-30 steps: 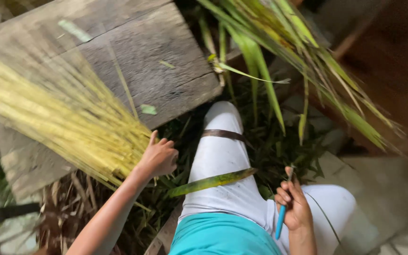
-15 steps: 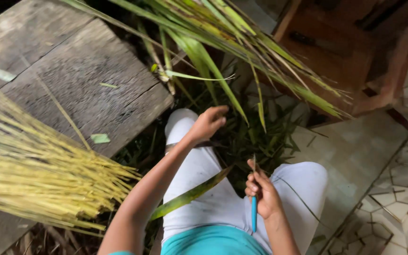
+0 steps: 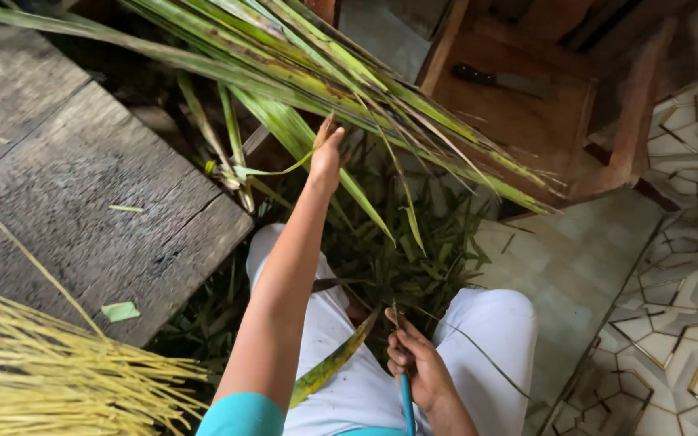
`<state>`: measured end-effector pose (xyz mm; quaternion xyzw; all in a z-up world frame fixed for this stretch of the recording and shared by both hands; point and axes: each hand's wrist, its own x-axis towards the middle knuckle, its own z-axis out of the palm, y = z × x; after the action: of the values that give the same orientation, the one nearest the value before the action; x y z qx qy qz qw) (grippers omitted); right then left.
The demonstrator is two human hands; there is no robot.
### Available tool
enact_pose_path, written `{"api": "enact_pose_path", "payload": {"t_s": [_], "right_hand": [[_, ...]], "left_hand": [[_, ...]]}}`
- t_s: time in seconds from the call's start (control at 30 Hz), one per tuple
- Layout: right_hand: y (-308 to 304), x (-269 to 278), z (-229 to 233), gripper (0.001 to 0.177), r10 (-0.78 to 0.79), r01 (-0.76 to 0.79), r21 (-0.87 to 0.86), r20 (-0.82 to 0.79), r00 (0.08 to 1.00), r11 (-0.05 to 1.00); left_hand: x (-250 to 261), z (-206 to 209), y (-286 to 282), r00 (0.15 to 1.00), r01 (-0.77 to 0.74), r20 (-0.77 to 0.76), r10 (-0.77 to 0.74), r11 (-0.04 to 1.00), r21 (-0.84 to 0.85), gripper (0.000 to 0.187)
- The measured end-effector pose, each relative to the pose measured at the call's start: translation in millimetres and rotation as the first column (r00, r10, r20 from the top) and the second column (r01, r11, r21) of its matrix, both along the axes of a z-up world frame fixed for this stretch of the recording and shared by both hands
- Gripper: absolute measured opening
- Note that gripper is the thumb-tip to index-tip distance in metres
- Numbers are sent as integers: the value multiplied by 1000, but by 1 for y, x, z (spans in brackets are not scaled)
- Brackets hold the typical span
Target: Stripping the leafy material from palm frond midribs using a small knife
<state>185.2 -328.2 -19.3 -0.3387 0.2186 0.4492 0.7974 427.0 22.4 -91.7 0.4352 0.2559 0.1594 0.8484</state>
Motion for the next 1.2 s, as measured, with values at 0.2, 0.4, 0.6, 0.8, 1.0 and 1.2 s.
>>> {"api": "enact_pose_path", "payload": {"t_s": [0.2, 0.4, 0.6, 0.8, 1.0, 1.2], "right_hand": [[-1, 10, 4, 48, -6, 6, -48, -2, 1000, 999], [3, 13, -10, 49, 24, -24, -62, -8, 1000, 998], [23, 27, -10, 45, -1, 25, -157, 151, 988, 987], [58, 34, 14, 71, 311, -188, -318, 398, 863, 929], [61, 30, -8, 73, 283, -185, -226, 563, 777, 956], [52, 16, -47, 57, 515, 51, -574, 767, 382, 817]], "left_hand": [[21, -35, 17, 981, -179, 60, 183, 982, -61, 47], [-7, -10, -10, 981, -184, -65, 184, 983, 0, 54], [-88, 80, -88, 998, -52, -28, 50, 995, -82, 60], [-164, 118, -170, 999, 36, 27, -26, 892, -451, 66], [-214, 143, -252, 998, -56, -37, 42, 704, -708, 71], [-250, 143, -286, 972, 115, -89, -215, 777, -620, 68]]}}
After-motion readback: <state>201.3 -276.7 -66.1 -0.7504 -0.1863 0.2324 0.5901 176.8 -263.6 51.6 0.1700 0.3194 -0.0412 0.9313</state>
